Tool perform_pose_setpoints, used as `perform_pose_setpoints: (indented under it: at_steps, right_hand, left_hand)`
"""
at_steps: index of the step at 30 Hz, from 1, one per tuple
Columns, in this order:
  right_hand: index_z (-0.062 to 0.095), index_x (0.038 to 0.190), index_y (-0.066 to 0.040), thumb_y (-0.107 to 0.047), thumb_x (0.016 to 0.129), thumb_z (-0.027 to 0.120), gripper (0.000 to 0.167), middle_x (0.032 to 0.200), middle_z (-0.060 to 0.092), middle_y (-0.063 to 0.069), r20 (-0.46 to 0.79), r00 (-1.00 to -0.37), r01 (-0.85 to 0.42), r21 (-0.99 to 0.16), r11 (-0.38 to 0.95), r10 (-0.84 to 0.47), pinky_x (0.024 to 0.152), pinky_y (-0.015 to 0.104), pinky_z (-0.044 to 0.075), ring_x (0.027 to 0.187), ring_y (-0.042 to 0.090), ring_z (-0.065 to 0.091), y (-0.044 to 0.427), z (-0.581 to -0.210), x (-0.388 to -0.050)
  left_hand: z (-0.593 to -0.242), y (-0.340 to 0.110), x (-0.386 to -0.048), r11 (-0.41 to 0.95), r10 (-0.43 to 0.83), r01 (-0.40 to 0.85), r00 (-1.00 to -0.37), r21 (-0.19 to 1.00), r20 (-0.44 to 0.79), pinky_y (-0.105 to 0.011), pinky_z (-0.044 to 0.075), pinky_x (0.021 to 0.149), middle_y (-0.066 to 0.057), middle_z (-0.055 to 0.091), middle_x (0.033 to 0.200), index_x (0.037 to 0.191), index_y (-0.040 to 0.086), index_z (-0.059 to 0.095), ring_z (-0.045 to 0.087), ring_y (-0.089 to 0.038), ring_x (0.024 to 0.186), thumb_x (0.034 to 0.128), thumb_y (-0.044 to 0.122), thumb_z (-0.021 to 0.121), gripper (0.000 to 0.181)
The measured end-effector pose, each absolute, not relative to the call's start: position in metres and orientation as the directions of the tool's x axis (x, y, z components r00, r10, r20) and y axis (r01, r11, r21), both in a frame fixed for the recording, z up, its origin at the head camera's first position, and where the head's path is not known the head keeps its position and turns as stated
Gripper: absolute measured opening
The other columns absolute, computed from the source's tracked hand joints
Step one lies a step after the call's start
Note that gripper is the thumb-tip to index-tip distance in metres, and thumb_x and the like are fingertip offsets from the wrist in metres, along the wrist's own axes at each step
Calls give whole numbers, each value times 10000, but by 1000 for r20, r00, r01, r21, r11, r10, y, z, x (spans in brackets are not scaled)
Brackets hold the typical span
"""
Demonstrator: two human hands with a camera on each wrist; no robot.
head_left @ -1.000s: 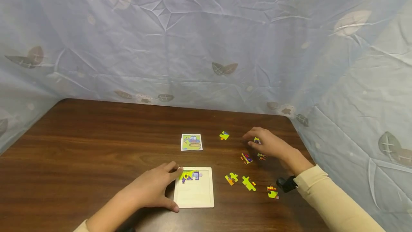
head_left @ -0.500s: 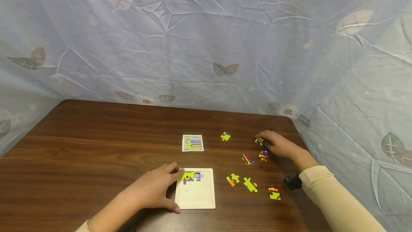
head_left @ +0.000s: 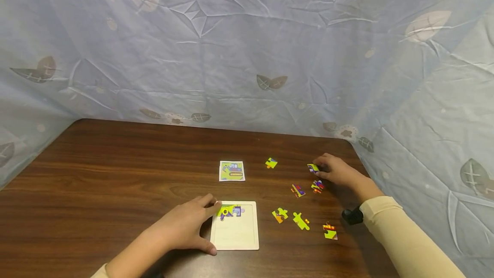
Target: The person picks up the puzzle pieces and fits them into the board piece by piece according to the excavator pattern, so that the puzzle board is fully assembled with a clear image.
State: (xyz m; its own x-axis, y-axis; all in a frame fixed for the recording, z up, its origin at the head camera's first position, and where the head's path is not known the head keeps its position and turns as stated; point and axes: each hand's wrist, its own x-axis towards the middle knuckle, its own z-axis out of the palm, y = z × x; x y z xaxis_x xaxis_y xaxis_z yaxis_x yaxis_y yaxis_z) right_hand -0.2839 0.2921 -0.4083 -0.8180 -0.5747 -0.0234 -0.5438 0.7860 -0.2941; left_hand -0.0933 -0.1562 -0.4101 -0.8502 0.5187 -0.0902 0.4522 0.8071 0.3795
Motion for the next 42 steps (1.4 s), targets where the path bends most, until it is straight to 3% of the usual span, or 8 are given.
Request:
perform_pose_setpoints:
  at_steps: [4, 13, 19, 42]
  right_hand:
    - [677, 1232, 71, -184, 956, 762, 385, 1056, 635, 163, -30, -827, -528, -301, 794, -562, 807, 467, 520, 899, 253, 578, 294, -410, -283]
    - [677, 1202, 59, -233, 950, 772, 397, 1084, 646, 197, -3, -868, -470, -314, 825, -496, 869, 540, 559, 973, 329, 648, 289, -410, -282]
    - [682, 1143, 48, -238, 939, 787, 366, 1031, 633, 183, 10, -881, -451, -316, 835, -472, 835, 507, 544, 913, 284, 616, 285, -411, -283]
    - [699, 1101, 52, -195, 930, 759, 306, 1000, 663, 159, 50, -878, -467, -297, 833, -475, 819, 491, 569, 901, 265, 639, 289, -422, -286]
  left_hand:
    - [-411, -155, -93, 805, 525, 457, -846, 379, -96, -562, 592, 948, -101, 553, 1471, 1520, 33, 530, 574, -390, 1360, 676, 624, 908, 1098]
    - [-410, -155, -92, 814, 509, 437, -854, 383, -106, -567, 583, 971, -109, 541, 1502, 1525, 48, 528, 559, -382, 1382, 673, 624, 910, 1098]
    - [-410, -156, -93, 811, 514, 446, -852, 378, -100, -566, 587, 961, -114, 546, 1489, 1522, 37, 529, 566, -378, 1370, 676, 625, 908, 1098]
    - [-409, -156, -94, 815, 513, 442, -851, 375, -111, -588, 572, 983, -116, 543, 1499, 1531, 45, 519, 554, -400, 1389, 679, 638, 900, 1105]
